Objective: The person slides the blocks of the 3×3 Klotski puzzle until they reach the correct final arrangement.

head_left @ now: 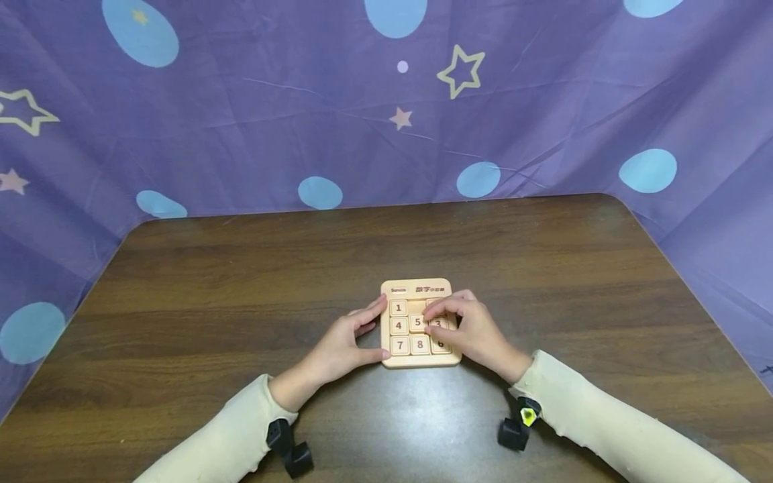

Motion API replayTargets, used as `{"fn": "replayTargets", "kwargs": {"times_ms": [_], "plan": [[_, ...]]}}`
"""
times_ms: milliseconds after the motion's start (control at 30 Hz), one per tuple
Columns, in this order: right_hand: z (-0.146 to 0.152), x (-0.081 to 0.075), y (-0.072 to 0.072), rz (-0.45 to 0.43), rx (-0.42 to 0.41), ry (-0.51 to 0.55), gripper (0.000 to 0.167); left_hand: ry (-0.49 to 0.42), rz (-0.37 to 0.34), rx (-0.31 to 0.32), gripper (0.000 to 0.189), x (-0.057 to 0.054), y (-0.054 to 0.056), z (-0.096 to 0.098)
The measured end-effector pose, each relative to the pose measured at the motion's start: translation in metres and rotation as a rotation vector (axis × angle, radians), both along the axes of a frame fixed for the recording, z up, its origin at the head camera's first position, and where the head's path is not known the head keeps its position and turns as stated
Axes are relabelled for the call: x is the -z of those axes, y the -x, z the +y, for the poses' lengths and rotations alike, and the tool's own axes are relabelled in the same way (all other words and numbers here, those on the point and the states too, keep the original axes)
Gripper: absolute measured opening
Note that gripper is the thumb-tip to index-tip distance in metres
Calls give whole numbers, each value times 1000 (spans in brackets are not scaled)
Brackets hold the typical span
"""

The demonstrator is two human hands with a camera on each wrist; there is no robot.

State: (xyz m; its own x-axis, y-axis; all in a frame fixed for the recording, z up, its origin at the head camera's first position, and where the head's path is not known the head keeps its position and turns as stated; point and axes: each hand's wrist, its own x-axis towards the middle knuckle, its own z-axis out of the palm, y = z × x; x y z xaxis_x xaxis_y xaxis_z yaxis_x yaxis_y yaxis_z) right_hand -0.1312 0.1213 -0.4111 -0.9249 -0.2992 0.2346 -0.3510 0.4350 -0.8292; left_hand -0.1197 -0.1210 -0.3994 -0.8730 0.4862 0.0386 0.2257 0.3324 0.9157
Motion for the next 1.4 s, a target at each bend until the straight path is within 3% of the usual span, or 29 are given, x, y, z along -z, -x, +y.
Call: {"fn": "replayTargets", "kwargs": {"times_ms": [333, 800, 967, 1400], "plan": [[-1, 2, -3, 21, -7, 8, 17, 7, 0, -3, 77, 1, 0, 0], [1, 3, -4, -18, -21, 23, 15, 16, 2, -5, 77, 1, -1, -1], [7, -1, 0, -27, -29, 27, 16, 14, -2, -6, 77, 1, -1, 0], [23, -8, 17, 16, 57, -79, 23, 6, -1, -13, 77, 0, -1, 1]]}}
